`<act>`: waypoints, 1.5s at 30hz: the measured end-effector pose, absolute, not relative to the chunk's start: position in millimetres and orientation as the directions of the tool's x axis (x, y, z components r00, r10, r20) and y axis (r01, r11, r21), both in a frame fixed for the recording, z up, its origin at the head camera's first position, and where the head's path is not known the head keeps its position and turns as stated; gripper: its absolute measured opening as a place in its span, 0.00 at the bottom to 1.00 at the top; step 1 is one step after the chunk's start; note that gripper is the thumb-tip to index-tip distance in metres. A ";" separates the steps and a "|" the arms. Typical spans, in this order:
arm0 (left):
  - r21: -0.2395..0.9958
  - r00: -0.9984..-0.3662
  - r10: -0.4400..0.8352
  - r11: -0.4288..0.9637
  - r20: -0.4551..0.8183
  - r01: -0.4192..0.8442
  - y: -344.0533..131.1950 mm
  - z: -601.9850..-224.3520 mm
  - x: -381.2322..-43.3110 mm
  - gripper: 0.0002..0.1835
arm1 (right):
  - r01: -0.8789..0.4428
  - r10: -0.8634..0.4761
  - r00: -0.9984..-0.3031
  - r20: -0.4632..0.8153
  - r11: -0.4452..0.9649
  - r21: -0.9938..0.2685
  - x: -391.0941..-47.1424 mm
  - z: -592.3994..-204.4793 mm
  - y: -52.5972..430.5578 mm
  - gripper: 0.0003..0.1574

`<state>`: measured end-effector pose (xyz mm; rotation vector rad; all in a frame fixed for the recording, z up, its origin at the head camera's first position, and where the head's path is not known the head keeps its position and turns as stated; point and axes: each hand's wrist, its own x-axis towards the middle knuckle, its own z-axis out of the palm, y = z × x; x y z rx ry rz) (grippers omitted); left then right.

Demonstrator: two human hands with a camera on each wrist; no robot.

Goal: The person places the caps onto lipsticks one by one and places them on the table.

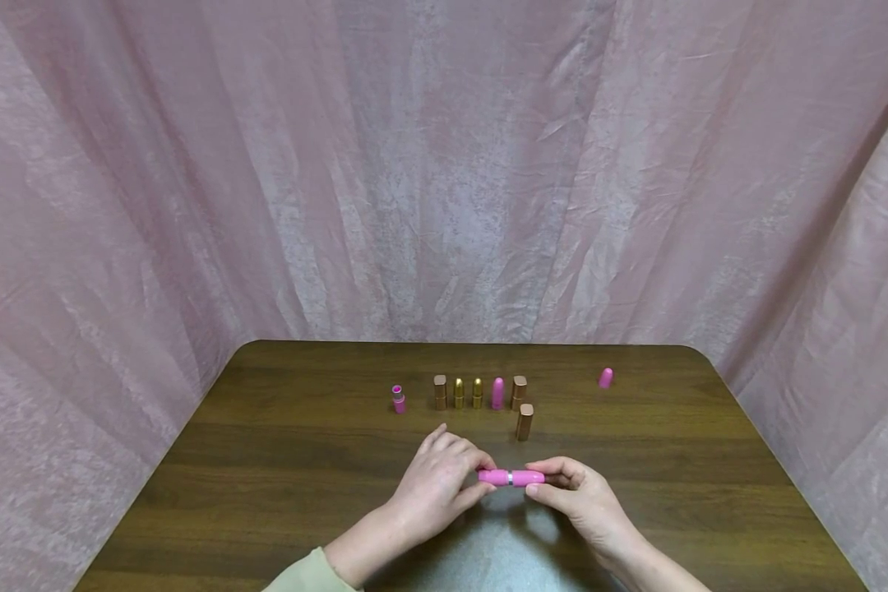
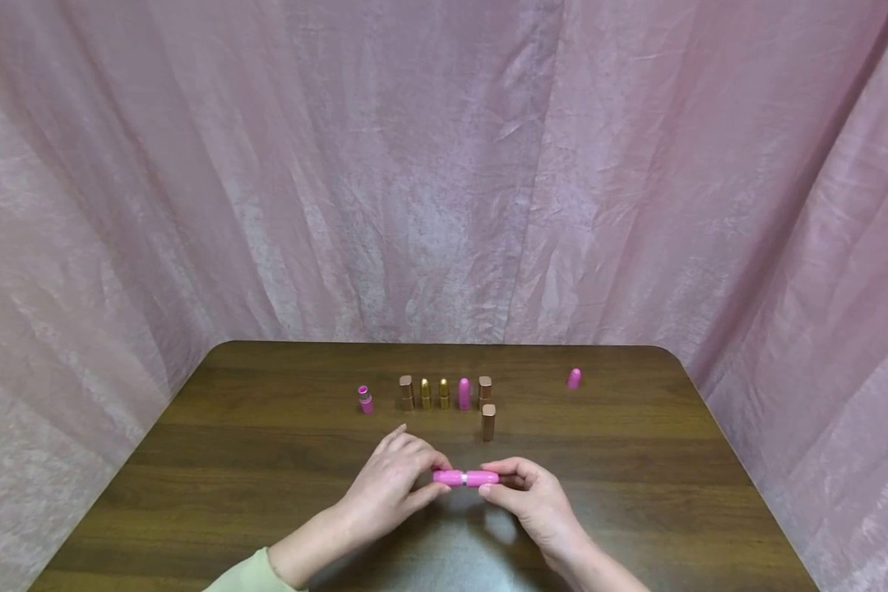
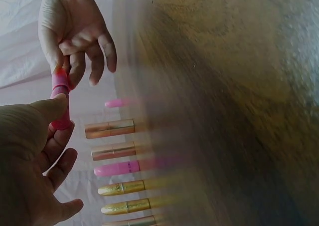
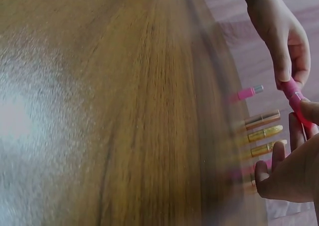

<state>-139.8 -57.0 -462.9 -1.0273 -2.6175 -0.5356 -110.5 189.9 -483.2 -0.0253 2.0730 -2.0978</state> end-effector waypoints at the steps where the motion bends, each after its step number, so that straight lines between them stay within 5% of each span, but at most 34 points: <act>1: 0.234 -0.708 0.593 0.680 0.384 0.695 -56.6 -462.9 -139.4 0.09 | 0.127 -0.153 -0.981 -0.123 -0.015 -0.992 -110.5 -483.4 189.0 0.29; 29: 0.283 -0.718 0.587 0.665 0.375 0.691 -53.1 -465.8 -133.9 0.09 | 0.126 -0.148 -0.981 -0.123 -0.013 -0.992 -110.0 -484.0 182.2 0.24; 38: 0.289 -0.771 0.565 0.716 0.295 0.635 -52.4 -467.4 -134.9 0.09 | 0.026 -0.157 -0.987 -0.044 0.117 -0.993 -109.3 -480.6 180.7 0.24; 45: 0.257 -0.755 0.582 0.714 0.302 0.652 -49.7 -465.7 -141.8 0.12 | -0.055 -0.134 -0.991 0.019 0.264 -0.963 -112.1 -472.6 178.0 0.18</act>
